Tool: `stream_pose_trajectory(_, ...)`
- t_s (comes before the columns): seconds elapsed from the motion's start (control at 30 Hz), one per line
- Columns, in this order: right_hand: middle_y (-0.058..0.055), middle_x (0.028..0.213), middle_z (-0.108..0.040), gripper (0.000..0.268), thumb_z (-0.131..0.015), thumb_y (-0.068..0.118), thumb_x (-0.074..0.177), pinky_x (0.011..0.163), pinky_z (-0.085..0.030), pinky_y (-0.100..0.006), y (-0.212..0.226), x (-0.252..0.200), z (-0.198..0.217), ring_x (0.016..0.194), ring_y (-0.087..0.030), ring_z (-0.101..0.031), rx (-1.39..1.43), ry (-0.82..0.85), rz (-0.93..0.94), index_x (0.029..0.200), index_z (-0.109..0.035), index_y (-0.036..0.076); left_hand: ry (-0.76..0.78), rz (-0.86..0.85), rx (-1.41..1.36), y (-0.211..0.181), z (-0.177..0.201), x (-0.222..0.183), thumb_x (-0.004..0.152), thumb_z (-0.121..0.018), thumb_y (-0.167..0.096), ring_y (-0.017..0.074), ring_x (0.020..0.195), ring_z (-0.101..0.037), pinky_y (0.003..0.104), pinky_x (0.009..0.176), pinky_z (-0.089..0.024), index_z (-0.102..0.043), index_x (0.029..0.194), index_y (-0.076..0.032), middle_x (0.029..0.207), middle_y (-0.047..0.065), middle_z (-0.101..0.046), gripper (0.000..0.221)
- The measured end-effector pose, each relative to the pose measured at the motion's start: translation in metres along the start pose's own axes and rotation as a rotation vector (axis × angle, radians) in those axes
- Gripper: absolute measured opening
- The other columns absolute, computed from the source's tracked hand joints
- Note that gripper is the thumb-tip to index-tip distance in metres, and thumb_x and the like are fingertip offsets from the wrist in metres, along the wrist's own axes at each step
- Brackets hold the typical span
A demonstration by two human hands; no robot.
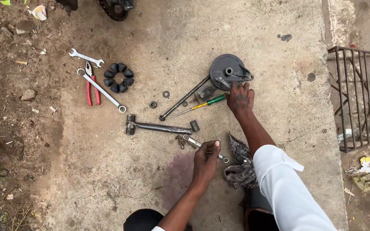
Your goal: Replacing the brake shoes within a motorcycle's rear brake hub assembly.
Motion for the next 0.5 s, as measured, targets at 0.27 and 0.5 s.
stream_pose_trajectory(0.27,-0.014,0.105,-0.076,0.028,-0.059,0.032,0.098,0.084,-0.059,-0.041,-0.015,0.037,0.004,0.094,-0.028,-0.075,-0.085,-0.009,-0.008,0.103,-0.079,0.013,0.028,-0.156,-0.147,-0.007,0.041,0.067,0.095,-0.068,-0.044,0.01,0.073,-0.052,0.028,0.065,-0.045,-0.07,0.114,0.0,0.085,0.0,-0.062,0.048)
stream_pose_trajectory(0.5,-0.009,0.074,-0.071,0.037,-0.068,0.036,0.096,0.058,-0.046,-0.034,-0.012,-0.054,0.077,0.063,-0.015,-0.058,0.789,0.131,-0.071,0.092,-0.078,0.001,-0.146,0.208,-0.662,0.021,0.061,0.09,0.089,-0.047,-0.079,0.0146,0.084,-0.054,0.032,0.072,-0.045,-0.058,0.135,-0.006,0.102,0.005,-0.057,0.087)
Point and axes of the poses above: each hand's wrist, its own x-axis towards the middle knuckle, its own z-axis out of the back of the hand, y = z × x, the point moved 9 cm from there along x, towards the middle knuckle
